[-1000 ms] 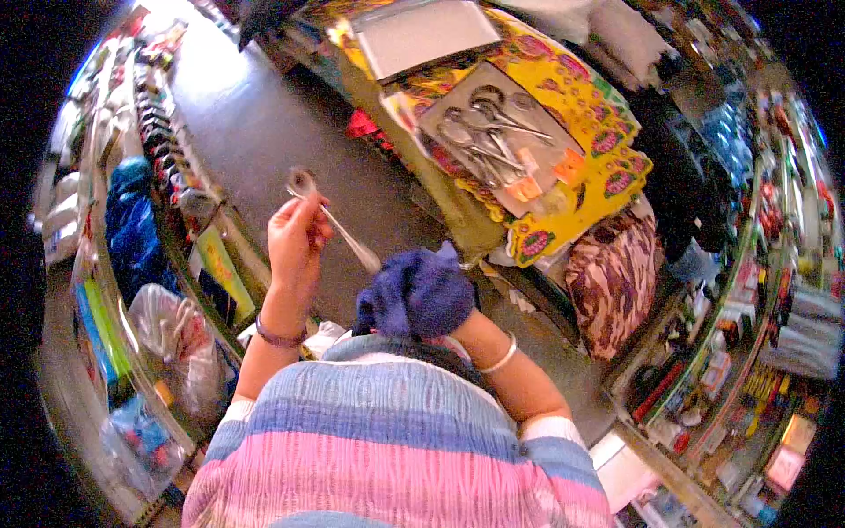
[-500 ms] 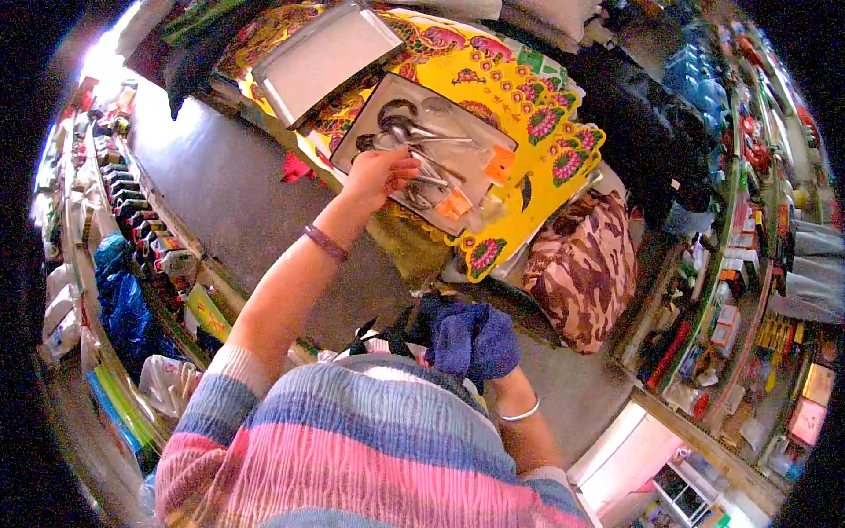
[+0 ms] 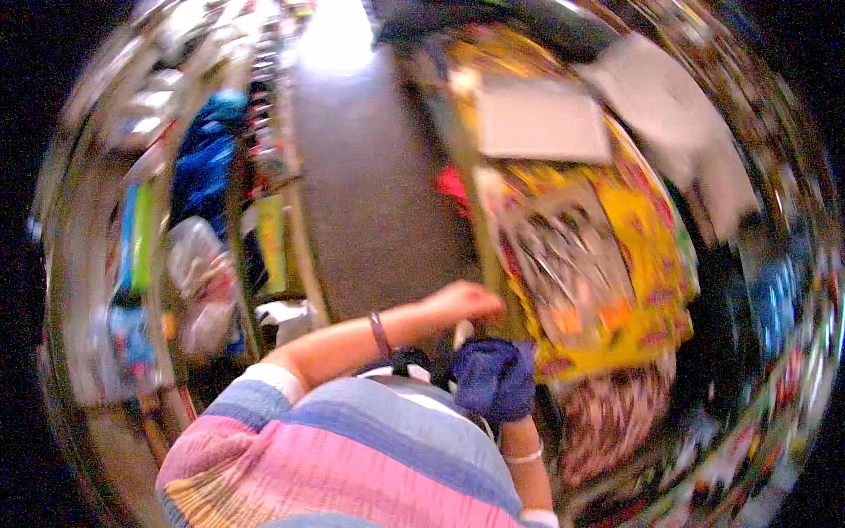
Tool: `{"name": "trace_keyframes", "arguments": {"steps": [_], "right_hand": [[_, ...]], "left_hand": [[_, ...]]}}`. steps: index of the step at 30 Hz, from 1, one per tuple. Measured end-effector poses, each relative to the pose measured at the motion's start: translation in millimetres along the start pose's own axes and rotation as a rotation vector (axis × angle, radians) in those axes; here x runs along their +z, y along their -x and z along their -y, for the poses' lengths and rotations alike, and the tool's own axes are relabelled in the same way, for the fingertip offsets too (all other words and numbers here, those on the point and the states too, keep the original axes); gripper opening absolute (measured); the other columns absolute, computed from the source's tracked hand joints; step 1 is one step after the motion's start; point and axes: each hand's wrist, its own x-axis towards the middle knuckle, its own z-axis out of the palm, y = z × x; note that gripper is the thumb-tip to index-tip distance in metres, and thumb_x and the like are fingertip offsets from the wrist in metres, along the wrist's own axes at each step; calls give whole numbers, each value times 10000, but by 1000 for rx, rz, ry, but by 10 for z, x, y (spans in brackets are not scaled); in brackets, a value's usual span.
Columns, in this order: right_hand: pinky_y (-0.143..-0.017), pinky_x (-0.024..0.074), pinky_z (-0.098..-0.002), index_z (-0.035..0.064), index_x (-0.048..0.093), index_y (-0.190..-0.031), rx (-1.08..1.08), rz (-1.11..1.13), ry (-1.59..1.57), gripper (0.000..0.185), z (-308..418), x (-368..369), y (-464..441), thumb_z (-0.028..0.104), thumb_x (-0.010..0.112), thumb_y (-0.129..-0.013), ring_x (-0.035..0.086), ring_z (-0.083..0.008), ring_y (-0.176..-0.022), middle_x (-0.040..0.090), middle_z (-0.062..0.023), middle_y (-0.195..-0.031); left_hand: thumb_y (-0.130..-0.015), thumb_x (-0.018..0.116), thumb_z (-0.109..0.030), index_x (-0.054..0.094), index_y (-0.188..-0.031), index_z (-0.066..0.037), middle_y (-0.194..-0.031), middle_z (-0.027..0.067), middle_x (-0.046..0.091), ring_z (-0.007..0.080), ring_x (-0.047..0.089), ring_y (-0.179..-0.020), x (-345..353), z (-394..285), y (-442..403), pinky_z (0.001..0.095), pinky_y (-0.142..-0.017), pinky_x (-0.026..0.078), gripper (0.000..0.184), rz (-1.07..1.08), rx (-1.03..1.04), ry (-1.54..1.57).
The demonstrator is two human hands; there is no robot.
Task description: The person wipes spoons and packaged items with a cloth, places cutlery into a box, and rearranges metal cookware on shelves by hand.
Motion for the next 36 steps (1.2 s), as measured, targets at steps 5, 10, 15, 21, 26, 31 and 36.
{"name": "trace_keyframes", "arguments": {"steps": [5,10,15,21,26,31,36], "right_hand": [[-772,459,-354,38,577,-902,-562,280,1609,256,177,1509,-293,267,469,-863,565,-213,-828,607,-76,-891],[-730,452,-370,77,585,-794,-728,558,1476,177,-628,1793,-942,223,605,-696,569,-284,-776,586,-108,-776],[-610,451,-405,121,595,-676,-1051,1274,2239,155,-1239,2515,-1190,274,598,-648,580,-313,-680,593,-120,-703],[-653,490,-339,113,650,-852,-12,1687,1551,176,-1541,3125,-1523,162,654,-683,621,-265,-745,642,-140,-826],[-859,445,-346,9,515,-1160,-35,1367,1289,443,-1633,3603,-1672,134,651,-757,562,-231,-993,596,-125,-1068],[-982,359,-390,51,395,-1307,-78,1545,1215,730,-2427,3786,-1456,149,747,-675,372,-293,-1247,384,-156,-1340],[-892,426,-370,-3,538,-1097,-369,1553,1261,456,-2810,3855,-1893,113,702,-687,506,-340,-1092,471,-205,-1234]], "left_hand": [[-860,412,-594,572,-1160,-87,-1159,94,576,191,541,-1059,-361,775,671,388,-864,451,611,-110,-205,293],[-885,393,-542,438,-1295,-150,-1276,76,497,212,488,-1148,-742,491,1625,431,-999,352,570,6,310,1431],[-884,455,-477,407,-1321,-156,-1332,62,445,229,436,-1205,-1017,624,2397,414,-1043,298,545,-160,578,1633],[-847,591,-271,567,-1013,-46,-895,78,641,189,628,-734,-1203,1098,3140,347,-690,528,281,-688,503,1382],[-896,455,-274,502,-1149,12,-1154,141,529,249,508,-1040,-1465,1577,3674,402,-926,381,385,-700,900,1404],[-921,423,-300,476,-1222,-70,-1137,95,565,188,570,-992,-1433,1237,4078,361,-912,442,383,-912,1097,1498],[-905,481,-309,514,-1167,-113,-1051,30,610,133,601,-933,-1833,1282,4237,319,-822,502,329,-1019,1080,1564]]}}
